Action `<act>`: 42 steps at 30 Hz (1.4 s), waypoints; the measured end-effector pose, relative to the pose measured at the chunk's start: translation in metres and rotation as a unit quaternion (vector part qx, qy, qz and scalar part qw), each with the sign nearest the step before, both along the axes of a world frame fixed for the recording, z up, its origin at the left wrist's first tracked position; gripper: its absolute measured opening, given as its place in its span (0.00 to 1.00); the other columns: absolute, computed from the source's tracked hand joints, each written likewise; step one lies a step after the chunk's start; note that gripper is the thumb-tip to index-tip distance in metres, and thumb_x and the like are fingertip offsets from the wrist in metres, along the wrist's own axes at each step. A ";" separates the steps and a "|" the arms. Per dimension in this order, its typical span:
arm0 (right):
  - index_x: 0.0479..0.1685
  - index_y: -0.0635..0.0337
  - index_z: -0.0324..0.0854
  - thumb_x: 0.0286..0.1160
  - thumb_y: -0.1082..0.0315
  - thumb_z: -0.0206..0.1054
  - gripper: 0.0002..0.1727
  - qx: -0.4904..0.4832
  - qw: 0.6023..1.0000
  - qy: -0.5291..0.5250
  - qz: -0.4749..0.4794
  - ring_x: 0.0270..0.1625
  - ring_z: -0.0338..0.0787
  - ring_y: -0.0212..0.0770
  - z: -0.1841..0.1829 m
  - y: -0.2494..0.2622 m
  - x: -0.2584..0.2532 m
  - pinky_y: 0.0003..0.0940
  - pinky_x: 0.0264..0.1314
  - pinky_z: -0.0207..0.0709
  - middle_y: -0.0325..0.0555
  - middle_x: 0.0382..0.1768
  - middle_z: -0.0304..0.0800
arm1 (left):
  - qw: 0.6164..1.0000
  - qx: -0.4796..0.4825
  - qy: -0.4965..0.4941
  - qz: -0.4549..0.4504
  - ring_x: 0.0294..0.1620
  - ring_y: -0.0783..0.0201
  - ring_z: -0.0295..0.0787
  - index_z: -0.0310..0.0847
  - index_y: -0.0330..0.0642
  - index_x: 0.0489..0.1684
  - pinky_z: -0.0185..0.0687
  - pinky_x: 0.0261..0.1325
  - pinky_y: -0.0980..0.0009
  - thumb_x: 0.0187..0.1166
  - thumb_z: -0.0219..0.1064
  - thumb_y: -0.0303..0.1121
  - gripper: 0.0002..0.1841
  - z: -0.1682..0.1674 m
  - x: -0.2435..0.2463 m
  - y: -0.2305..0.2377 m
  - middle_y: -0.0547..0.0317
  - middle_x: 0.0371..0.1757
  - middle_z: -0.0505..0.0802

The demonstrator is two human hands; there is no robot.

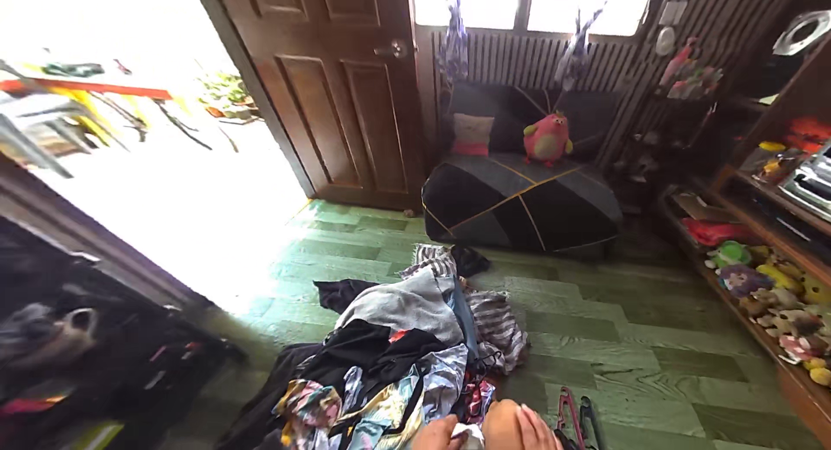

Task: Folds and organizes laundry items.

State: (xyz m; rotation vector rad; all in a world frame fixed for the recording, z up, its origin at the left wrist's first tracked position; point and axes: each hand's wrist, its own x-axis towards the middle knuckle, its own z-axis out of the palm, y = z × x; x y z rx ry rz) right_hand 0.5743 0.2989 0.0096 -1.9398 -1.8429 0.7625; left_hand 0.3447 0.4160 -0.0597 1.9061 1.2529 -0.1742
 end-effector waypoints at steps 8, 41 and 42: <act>0.64 0.61 0.83 0.71 0.64 0.74 0.22 0.062 0.934 0.195 0.293 0.50 0.94 0.47 0.094 0.021 -0.033 0.56 0.58 0.84 0.52 0.47 0.95 | 0.965 0.129 -0.211 -0.088 0.42 0.49 0.92 0.87 0.32 0.46 0.85 0.53 0.45 0.87 0.62 0.47 0.22 0.196 -0.027 -0.077 0.42 0.36 0.93; 0.43 0.63 0.88 0.66 0.69 0.72 0.09 -0.096 0.926 0.328 0.161 0.39 0.90 0.26 0.070 -0.043 0.003 0.34 0.49 0.86 0.36 0.35 0.93 | 0.566 -0.248 -0.760 0.201 0.49 0.58 0.96 0.87 0.43 0.52 0.92 0.56 0.58 0.93 0.47 0.43 0.21 0.266 -0.004 -0.162 0.48 0.46 0.96; 0.43 0.63 0.86 0.70 0.70 0.67 0.08 -0.117 0.913 0.370 0.122 0.38 0.90 0.26 0.066 -0.046 -0.005 0.32 0.46 0.85 0.35 0.33 0.92 | 0.541 -0.245 -0.785 0.176 0.50 0.59 0.96 0.88 0.44 0.53 0.92 0.57 0.58 0.92 0.49 0.45 0.21 0.266 -0.003 -0.164 0.49 0.47 0.96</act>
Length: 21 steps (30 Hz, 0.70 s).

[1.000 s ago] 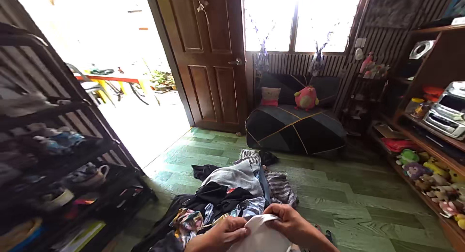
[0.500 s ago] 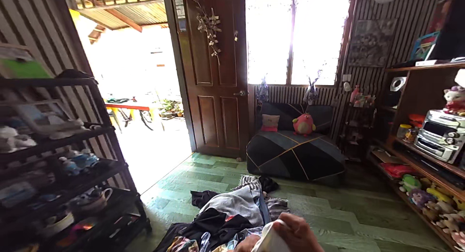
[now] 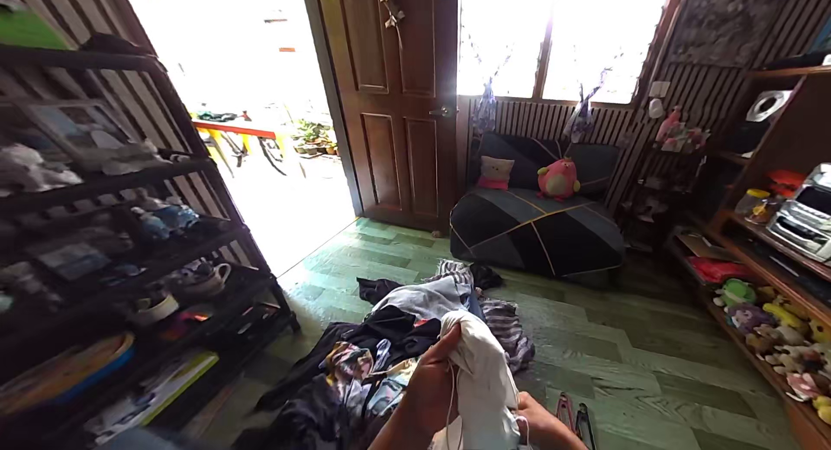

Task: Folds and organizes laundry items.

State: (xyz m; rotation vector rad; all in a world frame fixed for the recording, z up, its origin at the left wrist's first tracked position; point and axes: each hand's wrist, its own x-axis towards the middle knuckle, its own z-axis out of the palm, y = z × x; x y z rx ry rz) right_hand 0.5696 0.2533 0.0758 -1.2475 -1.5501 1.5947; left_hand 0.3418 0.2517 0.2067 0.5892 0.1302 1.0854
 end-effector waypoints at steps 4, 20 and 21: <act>0.49 0.47 0.88 0.76 0.54 0.66 0.12 -0.118 0.900 0.413 -0.073 0.47 0.96 0.39 0.052 -0.021 -0.021 0.41 0.48 0.91 0.43 0.43 0.97 | 0.996 0.074 -0.005 0.044 0.54 0.70 0.94 0.92 0.56 0.55 0.91 0.60 0.67 0.92 0.49 0.51 0.22 -0.035 -0.027 0.004 0.61 0.51 0.97; 0.50 0.75 0.85 0.68 0.62 0.78 0.22 0.102 0.671 -0.577 0.455 0.58 0.87 0.73 0.143 0.013 -0.009 0.77 0.58 0.73 0.73 0.51 0.88 | 0.604 0.421 0.642 -0.214 0.33 0.58 0.85 0.86 0.37 0.35 0.80 0.41 0.57 0.86 0.61 0.38 0.14 0.038 -0.063 0.048 0.53 0.30 0.88; 0.49 0.73 0.85 0.68 0.60 0.78 0.22 0.100 0.647 -0.622 0.429 0.58 0.87 0.73 0.148 0.013 -0.004 0.77 0.57 0.73 0.71 0.51 0.89 | 0.455 0.439 0.731 -0.257 0.41 0.44 0.88 0.85 0.31 0.38 0.79 0.48 0.43 0.85 0.63 0.36 0.14 0.037 -0.053 0.046 0.40 0.35 0.89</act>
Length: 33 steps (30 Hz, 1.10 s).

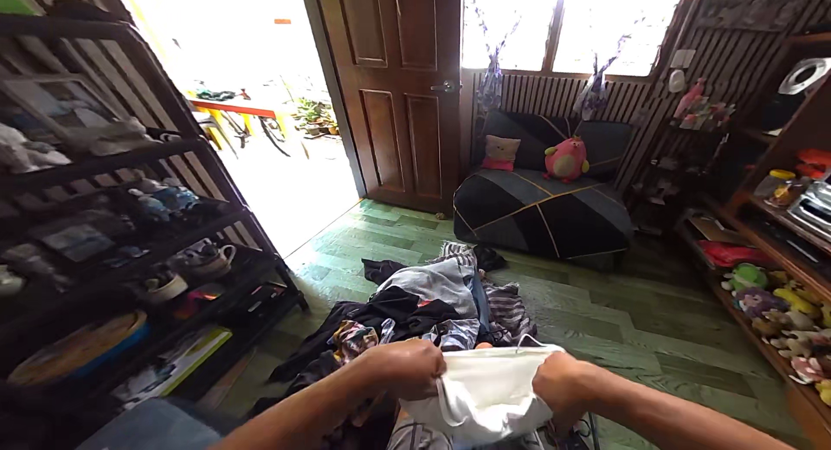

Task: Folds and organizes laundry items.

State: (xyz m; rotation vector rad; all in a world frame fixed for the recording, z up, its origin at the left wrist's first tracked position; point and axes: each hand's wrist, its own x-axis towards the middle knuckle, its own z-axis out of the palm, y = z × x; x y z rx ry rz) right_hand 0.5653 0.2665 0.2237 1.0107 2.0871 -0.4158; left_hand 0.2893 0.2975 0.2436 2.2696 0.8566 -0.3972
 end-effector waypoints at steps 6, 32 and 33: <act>0.58 0.49 0.90 0.69 0.70 0.73 0.17 0.556 0.772 0.299 -0.072 0.57 0.93 0.63 0.045 0.005 0.016 0.65 0.57 0.84 0.58 0.50 0.95 | 0.848 0.509 -0.078 0.125 0.57 0.34 0.91 0.89 0.42 0.59 0.84 0.59 0.36 0.75 0.68 0.22 0.16 -0.002 -0.004 0.005 0.37 0.53 0.94; 0.32 0.43 0.90 0.82 0.45 0.61 0.18 -0.124 0.603 0.766 -0.186 0.44 0.87 0.23 0.030 0.022 0.074 0.23 0.50 0.81 0.26 0.36 0.90 | 0.837 0.021 -0.511 0.197 0.39 0.79 0.92 0.86 0.49 0.50 0.91 0.46 0.76 0.76 0.74 0.35 0.09 -0.017 -0.044 -0.008 0.76 0.40 0.96; 0.33 0.43 0.90 0.83 0.46 0.61 0.18 -0.132 0.599 0.769 -0.180 0.41 0.87 0.22 0.032 0.021 0.074 0.21 0.46 0.82 0.26 0.34 0.89 | 0.833 0.036 -0.514 0.203 0.41 0.81 0.91 0.87 0.50 0.47 0.90 0.47 0.78 0.81 0.71 0.38 0.06 -0.021 -0.043 -0.008 0.78 0.41 0.95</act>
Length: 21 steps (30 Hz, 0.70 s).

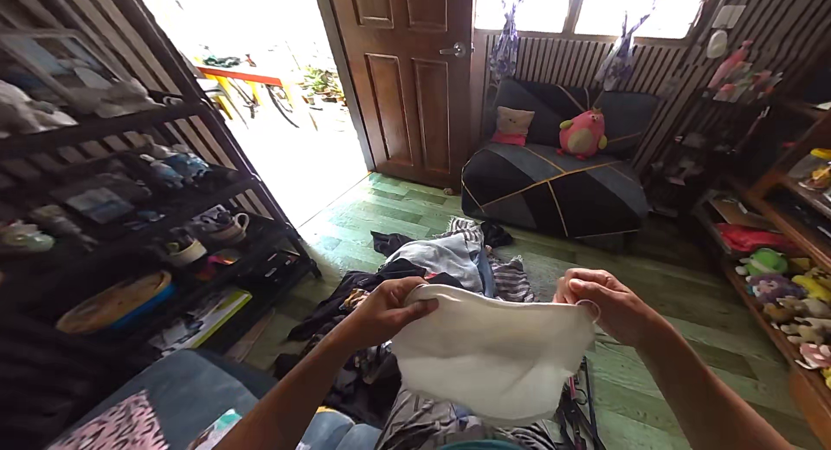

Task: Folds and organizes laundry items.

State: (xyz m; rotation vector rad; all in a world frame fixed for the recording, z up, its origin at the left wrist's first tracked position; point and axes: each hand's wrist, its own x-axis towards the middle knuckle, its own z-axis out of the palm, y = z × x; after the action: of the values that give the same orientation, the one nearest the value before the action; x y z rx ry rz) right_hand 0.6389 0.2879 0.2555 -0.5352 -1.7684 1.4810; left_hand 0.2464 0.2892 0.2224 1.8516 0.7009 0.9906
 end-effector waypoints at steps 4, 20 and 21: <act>0.46 0.48 0.86 0.76 0.49 0.72 0.14 0.020 0.991 -0.114 0.068 0.38 0.88 0.20 0.001 0.003 0.002 0.20 0.40 0.84 0.25 0.35 0.91 | 0.987 -0.105 -0.121 -0.025 0.43 0.78 0.90 0.93 0.55 0.43 0.88 0.48 0.76 0.83 0.58 0.62 0.24 -0.003 0.001 -0.002 0.73 0.42 0.94; 0.52 0.50 0.91 0.80 0.67 0.64 0.11 0.510 0.598 -0.418 -0.455 0.64 0.90 0.58 -0.055 0.020 -0.011 0.79 0.77 0.59 0.52 0.54 0.94 | 0.705 0.455 0.408 0.360 0.52 0.44 0.92 0.92 0.46 0.48 0.77 0.56 0.42 0.82 0.65 0.34 0.10 -0.034 -0.010 0.007 0.48 0.49 0.96; 0.47 0.60 0.92 0.80 0.70 0.63 0.11 0.417 0.673 -0.508 -0.339 0.62 0.88 0.66 -0.071 0.023 -0.006 0.83 0.80 0.48 0.59 0.48 0.94 | 0.760 0.359 0.475 0.262 0.49 0.36 0.92 0.91 0.36 0.41 0.76 0.60 0.33 0.83 0.64 0.31 0.10 -0.057 -0.021 0.011 0.39 0.41 0.95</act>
State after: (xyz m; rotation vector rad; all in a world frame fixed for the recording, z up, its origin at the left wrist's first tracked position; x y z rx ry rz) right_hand 0.6327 0.3111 0.1846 -1.4440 -2.3313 -0.3732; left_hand 0.2256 0.3001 0.1657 2.9795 1.6951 0.5919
